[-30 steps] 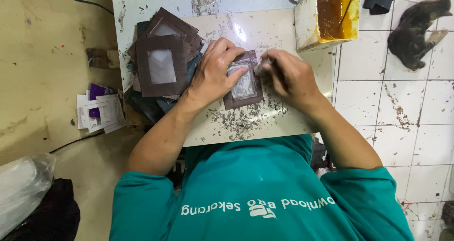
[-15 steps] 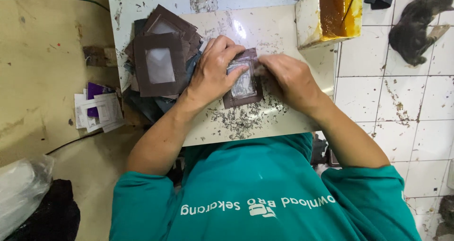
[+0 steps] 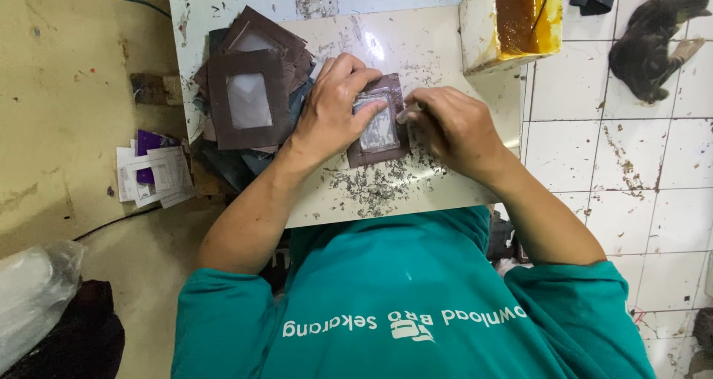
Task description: Applying adhesive to leather components and assembling them on a workbench
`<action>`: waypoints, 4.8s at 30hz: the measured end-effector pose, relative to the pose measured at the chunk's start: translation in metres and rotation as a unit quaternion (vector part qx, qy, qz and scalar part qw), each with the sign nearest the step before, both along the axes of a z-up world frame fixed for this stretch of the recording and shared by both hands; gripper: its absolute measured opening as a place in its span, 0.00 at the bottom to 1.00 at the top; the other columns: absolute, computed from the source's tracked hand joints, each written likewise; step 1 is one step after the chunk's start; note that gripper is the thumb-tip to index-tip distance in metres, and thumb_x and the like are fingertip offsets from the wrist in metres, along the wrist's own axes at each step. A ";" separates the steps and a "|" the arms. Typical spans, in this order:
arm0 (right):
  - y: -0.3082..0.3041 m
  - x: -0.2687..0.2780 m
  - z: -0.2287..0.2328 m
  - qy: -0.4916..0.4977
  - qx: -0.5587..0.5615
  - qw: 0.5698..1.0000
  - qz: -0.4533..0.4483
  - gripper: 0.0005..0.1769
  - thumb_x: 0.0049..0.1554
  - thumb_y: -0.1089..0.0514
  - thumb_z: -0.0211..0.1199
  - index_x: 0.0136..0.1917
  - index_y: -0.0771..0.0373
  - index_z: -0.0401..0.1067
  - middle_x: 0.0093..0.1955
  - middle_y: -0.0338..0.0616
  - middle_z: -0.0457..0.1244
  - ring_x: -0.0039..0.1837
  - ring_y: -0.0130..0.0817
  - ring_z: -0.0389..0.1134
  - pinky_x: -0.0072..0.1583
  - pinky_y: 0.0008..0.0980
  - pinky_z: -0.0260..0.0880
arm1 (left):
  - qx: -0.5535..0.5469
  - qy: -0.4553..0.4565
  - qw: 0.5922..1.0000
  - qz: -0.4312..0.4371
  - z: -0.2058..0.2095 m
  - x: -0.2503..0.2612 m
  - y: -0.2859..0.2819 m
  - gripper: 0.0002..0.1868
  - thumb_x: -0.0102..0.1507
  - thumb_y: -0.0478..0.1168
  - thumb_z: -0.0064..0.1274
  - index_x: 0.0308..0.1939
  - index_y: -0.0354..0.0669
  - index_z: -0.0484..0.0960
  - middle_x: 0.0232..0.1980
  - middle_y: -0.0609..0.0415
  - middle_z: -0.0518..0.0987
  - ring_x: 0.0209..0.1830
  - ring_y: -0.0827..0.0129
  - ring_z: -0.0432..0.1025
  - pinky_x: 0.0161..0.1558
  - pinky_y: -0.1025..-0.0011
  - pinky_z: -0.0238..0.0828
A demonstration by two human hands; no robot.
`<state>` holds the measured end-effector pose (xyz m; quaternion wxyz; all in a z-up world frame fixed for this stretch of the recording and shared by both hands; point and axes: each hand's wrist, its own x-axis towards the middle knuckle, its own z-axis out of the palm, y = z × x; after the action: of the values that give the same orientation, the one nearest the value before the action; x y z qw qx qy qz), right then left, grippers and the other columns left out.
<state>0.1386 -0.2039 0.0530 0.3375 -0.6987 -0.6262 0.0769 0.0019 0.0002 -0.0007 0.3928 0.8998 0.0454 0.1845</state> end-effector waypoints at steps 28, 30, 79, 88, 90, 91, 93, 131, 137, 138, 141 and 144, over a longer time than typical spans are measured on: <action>-0.015 0.122 0.063 -0.138 -0.102 0.972 -0.157 0.09 0.66 0.63 0.65 0.60 0.57 0.75 0.44 0.42 0.64 0.53 0.45 0.58 0.57 0.44 0.54 | 0.002 -0.019 0.998 0.064 0.006 0.010 -0.009 0.16 0.66 0.28 0.55 0.58 0.30 0.78 0.48 0.42 0.77 0.48 0.56 0.74 0.50 0.65 0.77; -0.015 0.121 0.065 -0.140 -0.109 0.973 -0.148 0.09 0.67 0.63 0.63 0.60 0.57 0.74 0.44 0.41 0.65 0.53 0.46 0.58 0.57 0.44 0.53 | 0.006 -0.024 0.997 0.070 0.005 0.010 -0.008 0.15 0.67 0.29 0.54 0.58 0.31 0.78 0.48 0.43 0.77 0.48 0.56 0.74 0.51 0.65 0.78; -0.020 0.002 0.021 -0.025 -0.020 0.999 0.022 0.05 0.66 0.70 0.61 0.56 0.70 0.72 0.50 0.52 0.69 0.46 0.46 0.66 0.48 0.42 0.64 | 0.046 0.028 0.998 -0.023 0.011 -0.006 -0.004 0.34 0.51 0.50 0.80 0.51 0.38 0.77 0.57 0.46 0.73 0.55 0.55 0.65 0.56 0.61 0.66; -0.018 -0.009 0.006 -0.100 -0.030 0.993 0.048 0.11 0.66 0.58 0.62 0.59 0.66 0.70 0.48 0.51 0.68 0.48 0.48 0.65 0.48 0.42 0.60 | 0.039 0.044 0.998 -0.019 0.018 -0.005 -0.004 0.32 0.52 0.48 0.79 0.50 0.40 0.78 0.57 0.47 0.73 0.55 0.55 0.65 0.54 0.61 0.67; -0.020 -0.007 0.007 -0.113 -0.025 0.992 0.050 0.13 0.66 0.58 0.62 0.59 0.68 0.71 0.48 0.51 0.69 0.48 0.47 0.66 0.48 0.42 0.60 | 0.034 0.037 0.998 -0.024 0.020 -0.006 -0.004 0.31 0.52 0.47 0.78 0.50 0.39 0.78 0.56 0.47 0.73 0.55 0.54 0.65 0.54 0.60 0.67; -0.021 -0.006 0.008 -0.126 -0.020 0.990 0.052 0.14 0.66 0.57 0.62 0.59 0.70 0.72 0.48 0.52 0.70 0.48 0.46 0.66 0.48 0.42 0.61 | 0.029 0.031 0.999 -0.028 0.020 -0.006 -0.004 0.30 0.53 0.47 0.78 0.49 0.39 0.77 0.56 0.46 0.73 0.55 0.53 0.65 0.54 0.59 0.67; -0.024 -0.002 0.007 -0.132 -0.035 0.990 0.037 0.14 0.68 0.55 0.61 0.58 0.68 0.73 0.48 0.51 0.71 0.48 0.44 0.67 0.46 0.40 0.61 | 0.031 0.034 0.999 -0.026 0.017 -0.006 -0.004 0.30 0.53 0.47 0.78 0.50 0.39 0.77 0.56 0.47 0.73 0.55 0.54 0.65 0.54 0.59 0.67; -0.024 0.001 0.032 -0.120 0.010 0.992 -0.038 0.07 0.69 0.63 0.62 0.57 0.71 0.71 0.49 0.54 0.70 0.46 0.46 0.68 0.48 0.41 0.65 | 0.068 0.070 0.995 -0.010 0.017 -0.005 -0.007 0.39 0.52 0.51 0.78 0.59 0.38 0.75 0.58 0.45 0.71 0.55 0.56 0.65 0.57 0.60 0.68; -0.019 -0.011 0.016 -0.043 0.007 0.998 -0.036 0.08 0.62 0.66 0.66 0.56 0.65 0.76 0.41 0.46 0.69 0.44 0.42 0.70 0.48 0.36 0.68 | 0.017 0.059 0.998 -0.016 0.023 -0.007 -0.007 0.40 0.52 0.39 0.77 0.65 0.37 0.73 0.57 0.43 0.69 0.53 0.46 0.69 0.55 0.54 0.70; -0.019 -0.013 0.017 -0.048 -0.015 0.998 -0.035 0.09 0.62 0.64 0.65 0.57 0.64 0.76 0.42 0.46 0.70 0.45 0.41 0.71 0.48 0.35 0.68 | 0.019 0.061 0.998 -0.015 0.023 -0.007 -0.007 0.41 0.51 0.39 0.77 0.65 0.38 0.72 0.57 0.43 0.69 0.54 0.45 0.68 0.56 0.52 0.69; -0.019 -0.016 0.019 -0.050 -0.050 0.997 -0.032 0.09 0.64 0.62 0.63 0.58 0.64 0.75 0.43 0.46 0.70 0.46 0.40 0.71 0.48 0.34 0.69 | 0.027 0.069 0.997 -0.013 0.025 -0.007 -0.009 0.43 0.51 0.40 0.77 0.66 0.39 0.72 0.58 0.42 0.69 0.54 0.43 0.68 0.57 0.50 0.69; -0.021 -0.014 0.030 -0.024 -0.066 0.997 -0.021 0.09 0.64 0.63 0.63 0.58 0.66 0.75 0.42 0.49 0.70 0.45 0.44 0.72 0.47 0.37 0.70 | 0.032 0.079 0.996 -0.009 0.024 -0.006 -0.009 0.44 0.50 0.41 0.77 0.67 0.39 0.71 0.58 0.42 0.69 0.53 0.43 0.68 0.57 0.51 0.69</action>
<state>0.1249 -0.2250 0.0827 0.2767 -0.7343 -0.6127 0.0940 -0.0042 -0.0092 0.0233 0.3604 0.9241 0.0622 0.1109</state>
